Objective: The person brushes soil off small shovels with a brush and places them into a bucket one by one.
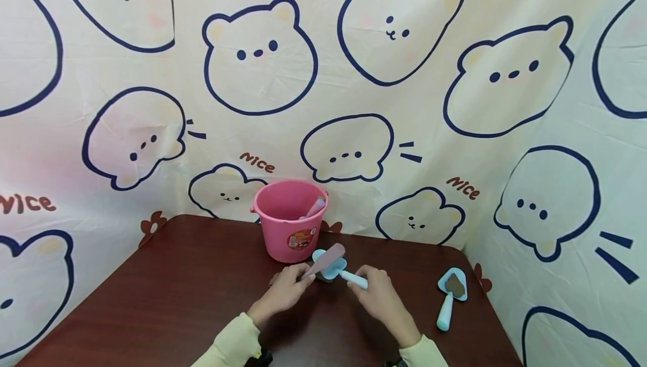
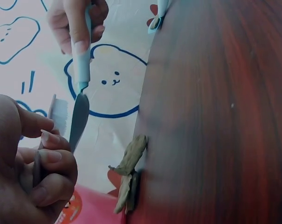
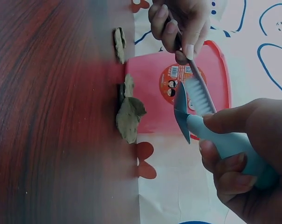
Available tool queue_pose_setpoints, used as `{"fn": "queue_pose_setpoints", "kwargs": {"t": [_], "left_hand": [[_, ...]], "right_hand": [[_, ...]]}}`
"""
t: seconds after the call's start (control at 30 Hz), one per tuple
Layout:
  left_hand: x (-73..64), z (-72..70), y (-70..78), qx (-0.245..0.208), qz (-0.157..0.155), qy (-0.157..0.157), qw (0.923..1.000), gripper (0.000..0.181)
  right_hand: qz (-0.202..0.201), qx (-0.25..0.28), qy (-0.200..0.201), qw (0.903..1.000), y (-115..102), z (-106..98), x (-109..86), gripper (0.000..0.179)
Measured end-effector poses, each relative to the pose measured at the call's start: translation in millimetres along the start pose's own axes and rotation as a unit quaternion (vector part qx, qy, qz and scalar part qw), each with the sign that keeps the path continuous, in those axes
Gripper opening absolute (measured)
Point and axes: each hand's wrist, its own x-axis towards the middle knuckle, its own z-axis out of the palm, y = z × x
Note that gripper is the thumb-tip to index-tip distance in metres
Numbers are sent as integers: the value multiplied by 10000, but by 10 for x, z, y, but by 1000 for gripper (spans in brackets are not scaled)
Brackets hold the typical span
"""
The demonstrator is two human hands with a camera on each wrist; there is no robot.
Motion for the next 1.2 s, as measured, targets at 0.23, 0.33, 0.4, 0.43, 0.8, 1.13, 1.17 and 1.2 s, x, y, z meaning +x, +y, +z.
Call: {"fn": "queue_pose_setpoints", "kwargs": {"t": [0.23, 0.33, 0.4, 0.43, 0.8, 1.13, 1.17, 1.2], "left_hand": [[5, 46, 7, 133, -142, -229, 9995, 19], [3, 57, 0, 187, -161, -265, 9993, 19], [2, 62, -9, 221, -145, -283, 9992, 20], [4, 65, -17, 253, -120, -276, 9992, 19], [14, 18, -100, 245, -161, -180, 9994, 17], [36, -72, -167, 363, -377, 86, 9986, 17], [41, -79, -176, 319, -387, 81, 9987, 18], [47, -87, -187, 264, -350, 75, 9990, 19]], "right_hand": [[-202, 72, -33, 9998, -11, 3, 5, 13], [-229, 15, 22, 9997, -18, -1, 5, 11], [-216, -25, 30, 9998, -28, -6, 6, 11], [-201, -40, 20, 9998, -34, -9, 4, 11], [-235, -113, -35, 9997, -46, 3, -18, 12], [-119, -138, -67, 9998, -54, -26, -18, 13], [-107, -142, -64, 9998, -54, -29, -18, 13], [-97, -168, -60, 9998, -54, -32, -17, 13]]}}
